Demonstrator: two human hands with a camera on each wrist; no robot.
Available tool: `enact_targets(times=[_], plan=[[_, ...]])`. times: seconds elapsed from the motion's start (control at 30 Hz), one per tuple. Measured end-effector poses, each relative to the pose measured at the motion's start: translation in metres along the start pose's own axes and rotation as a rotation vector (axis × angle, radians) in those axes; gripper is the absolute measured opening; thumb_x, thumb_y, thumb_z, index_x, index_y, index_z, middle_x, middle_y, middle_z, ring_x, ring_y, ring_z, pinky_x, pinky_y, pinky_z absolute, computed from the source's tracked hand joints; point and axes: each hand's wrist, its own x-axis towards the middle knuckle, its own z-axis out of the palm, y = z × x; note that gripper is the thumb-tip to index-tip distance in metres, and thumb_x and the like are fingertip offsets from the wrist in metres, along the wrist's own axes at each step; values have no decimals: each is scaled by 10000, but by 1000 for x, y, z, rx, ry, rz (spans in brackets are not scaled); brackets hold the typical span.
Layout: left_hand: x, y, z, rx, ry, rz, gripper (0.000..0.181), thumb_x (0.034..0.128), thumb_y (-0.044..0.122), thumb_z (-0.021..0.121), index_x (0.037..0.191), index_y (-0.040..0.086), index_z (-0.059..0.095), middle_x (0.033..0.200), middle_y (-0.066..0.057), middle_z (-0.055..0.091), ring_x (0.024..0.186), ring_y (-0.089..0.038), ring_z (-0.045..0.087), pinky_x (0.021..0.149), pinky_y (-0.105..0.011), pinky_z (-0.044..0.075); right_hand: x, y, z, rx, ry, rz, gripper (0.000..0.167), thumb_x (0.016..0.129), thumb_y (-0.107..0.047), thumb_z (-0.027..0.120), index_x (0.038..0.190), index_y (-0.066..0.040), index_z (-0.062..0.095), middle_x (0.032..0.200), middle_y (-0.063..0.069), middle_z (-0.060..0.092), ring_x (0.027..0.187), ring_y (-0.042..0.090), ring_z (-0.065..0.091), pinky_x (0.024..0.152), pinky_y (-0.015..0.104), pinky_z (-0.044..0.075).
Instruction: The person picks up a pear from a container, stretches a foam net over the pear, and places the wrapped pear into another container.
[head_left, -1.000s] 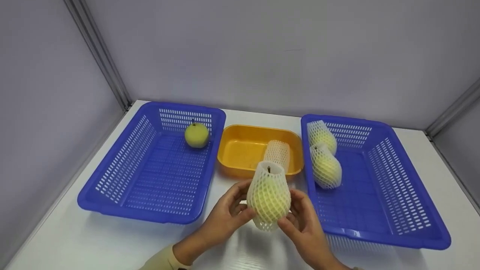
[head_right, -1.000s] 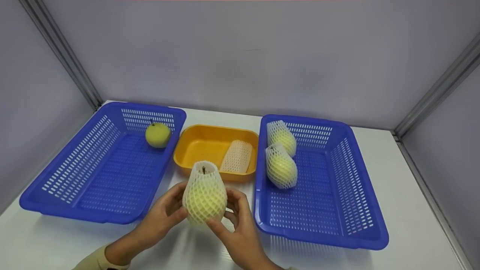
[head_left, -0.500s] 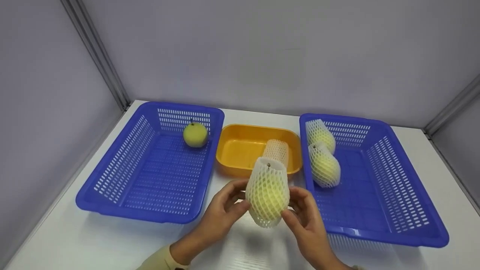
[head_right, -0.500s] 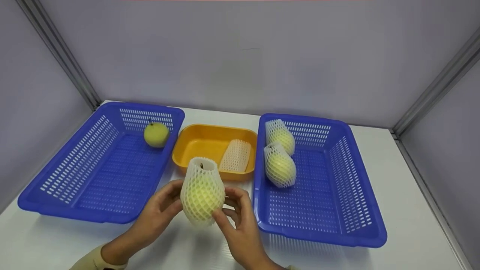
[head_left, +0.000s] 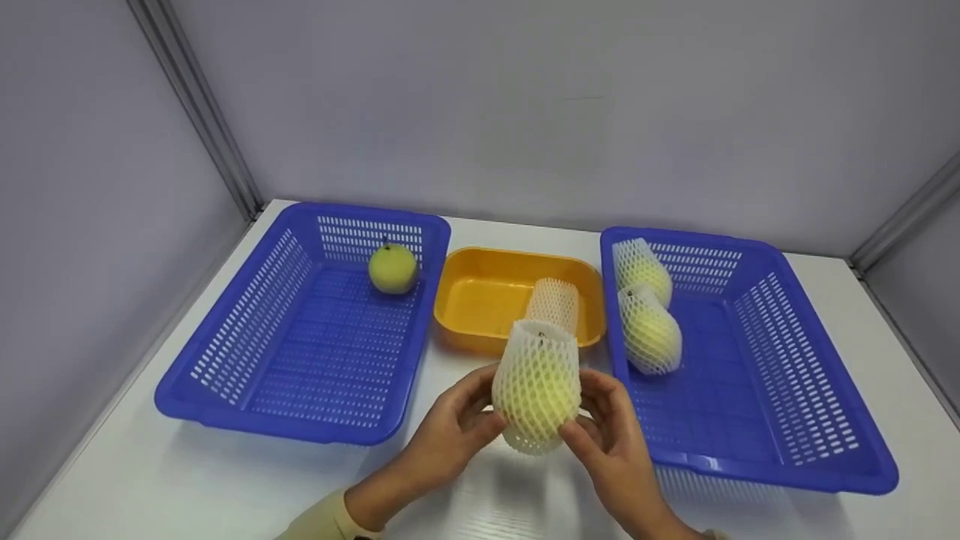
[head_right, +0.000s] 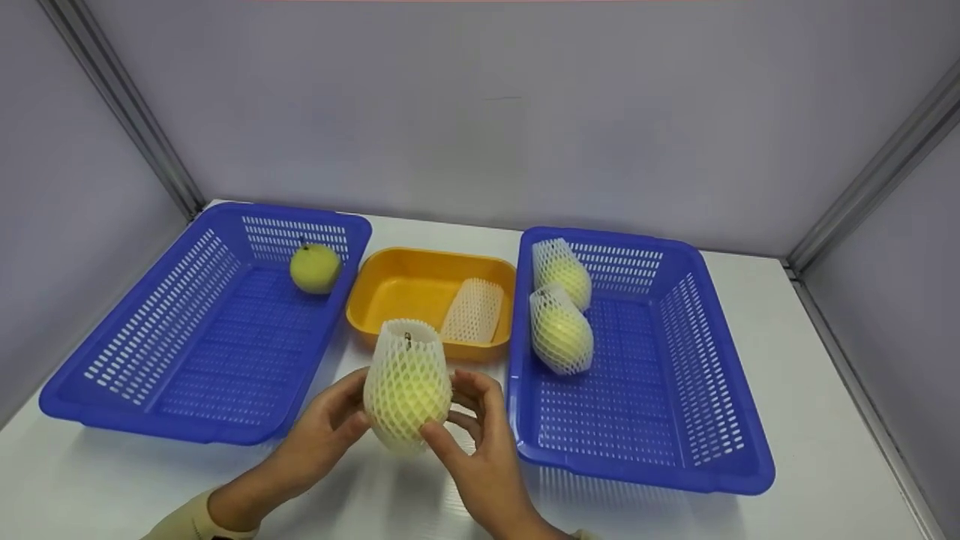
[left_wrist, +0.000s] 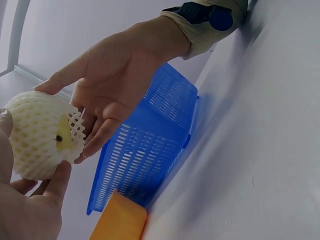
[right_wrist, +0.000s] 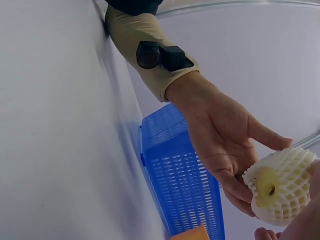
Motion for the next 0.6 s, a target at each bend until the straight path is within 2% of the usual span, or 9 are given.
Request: enact_targets(times=[0.17,0.27,0.47,0.6], plan=[[0,1,-1,34,64,27,507,1058,209,574,1459,-64,426,1401,-195,522,1259,-287,538,1049,-364,492,0,1,-2,-22,-20,-98,346,1054,25,465,1387,63,375,1361,117,510,1267,146,532,1029,228,465],[2,-1,0,21,69,14,560,1023,207,641,1460,-59,412,1396,-189,510,1258,-288,531,1051,-358,485,-1,2,-3,-8,-62,-115,387,1053,33,452,1423,89,353,1397,96,516,1309,133,514,1055,233,453],[1,-4,1,-42,-19,-41,756,1000,329,672,1518,-97,323,1517,-235,431,1392,-293,454,1121,-334,425,-1,3,-1,59,-86,-34,510,1014,49,524,1457,113,282,1400,116,507,1267,167,542,1030,270,490],[1,-6,1,-60,-26,-34,751,990,310,688,1508,-104,335,1505,-242,444,1382,-289,466,1111,-344,438,0,1,0,33,-43,24,532,1009,27,559,1458,106,286,1405,168,479,1262,172,534,1015,263,494]])
